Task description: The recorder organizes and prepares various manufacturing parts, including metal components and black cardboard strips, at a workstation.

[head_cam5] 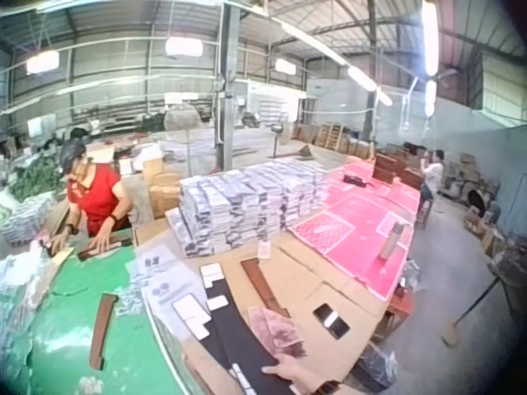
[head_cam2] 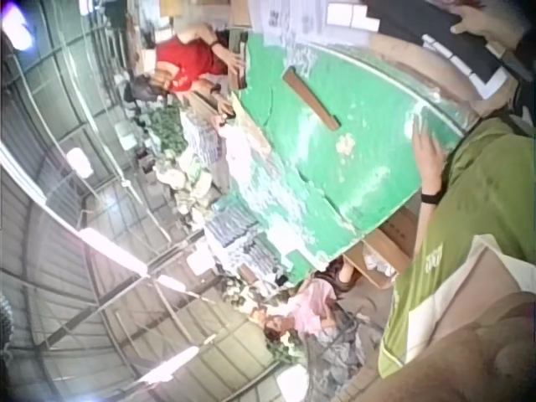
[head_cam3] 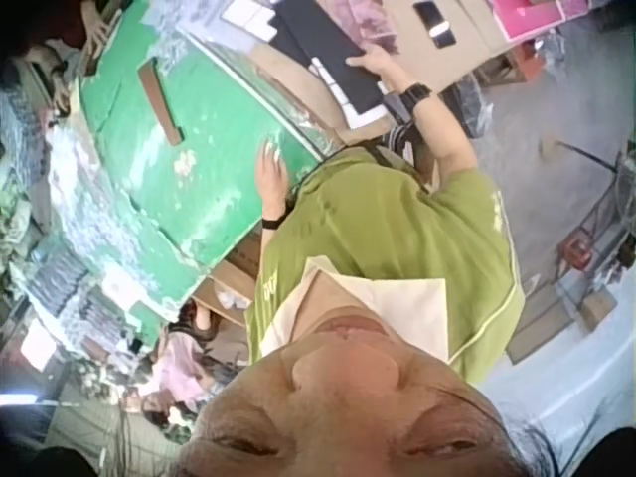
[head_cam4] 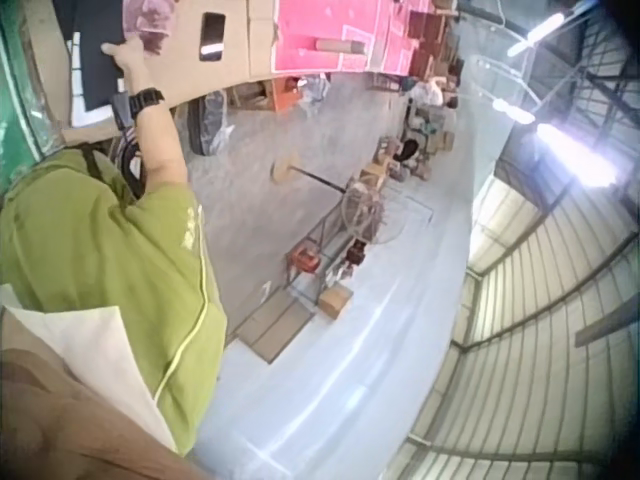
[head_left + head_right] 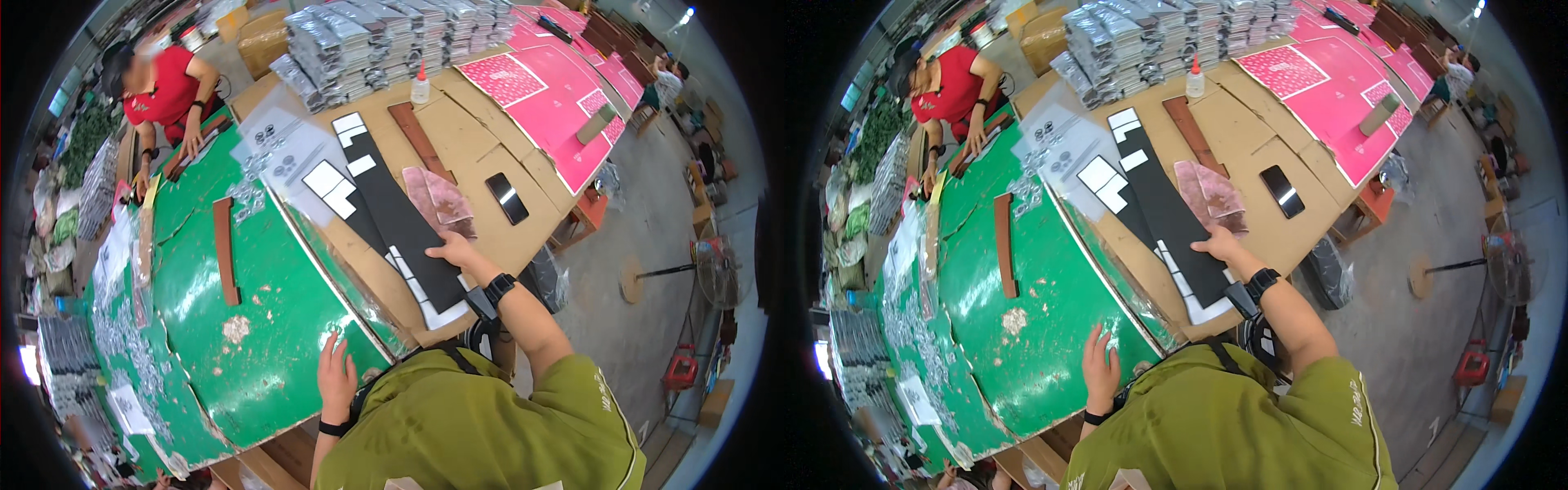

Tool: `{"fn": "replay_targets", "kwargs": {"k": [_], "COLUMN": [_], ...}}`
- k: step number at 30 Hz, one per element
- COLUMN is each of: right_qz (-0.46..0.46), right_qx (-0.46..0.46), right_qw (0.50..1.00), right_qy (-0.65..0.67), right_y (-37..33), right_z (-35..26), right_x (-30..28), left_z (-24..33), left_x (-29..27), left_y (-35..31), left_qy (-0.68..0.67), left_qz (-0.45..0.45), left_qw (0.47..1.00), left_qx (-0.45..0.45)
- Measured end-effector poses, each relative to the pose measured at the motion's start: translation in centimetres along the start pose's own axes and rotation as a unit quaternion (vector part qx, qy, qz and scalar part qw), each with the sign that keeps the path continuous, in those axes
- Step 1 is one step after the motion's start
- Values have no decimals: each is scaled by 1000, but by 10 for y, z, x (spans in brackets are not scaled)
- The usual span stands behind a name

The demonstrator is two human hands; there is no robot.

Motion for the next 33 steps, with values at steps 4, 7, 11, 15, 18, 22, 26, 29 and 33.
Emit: {"fn": "replay_targets", "kwargs": {"k": [4, 7, 11, 15, 18, 22, 26, 29, 33], "right_qz": [79, 164, 237, 264, 297, 314, 314, 323, 251], "right_qx": [5, -53, -92, -93, -90, -34, 67, 131, 182], "right_qw": [990, 958, 937, 929, 917, 913, 913, 899, 901], "right_qy": [-116, -231, -240, -244, -252, -258, -253, -266, -304], "right_y": [-16, -40, -49, -57, -68, -91, -128, -175, -213], "right_z": [37, 33, 41, 52, 64, 95, 128, 179, 239], "right_x": [-17, -15, -11, -16, -26, -47, -55, -47, -15], "left_z": [-39, -67, -102, -124, -137, -157, -168, -184, -191], "left_x": [13, 17, 16, 12, 10, 14, 14, 8, 1], "left_y": [-24, -41, -55, -66, -72, -90, -92, -87, -95], "left_qy": [49, 57, 92, 109, 126, 158, 164, 132, 109], "left_qz": [-75, -108, -114, -103, -90, -81, -79, -116, -156], "left_qw": [994, 987, 974, 971, 969, 964, 965, 966, 962], "left_qx": [-54, -107, -173, -188, -190, -196, -190, -189, -195]}}
Point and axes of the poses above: each hand's wrist, its own y-axis towards the middle knuckle, its own x-axis out of the palm, z = x × y, the point moved 4 cm from there along y, towards the middle knuckle, and after that the axes turned 2 degrees about x, right-handed, at the moved point
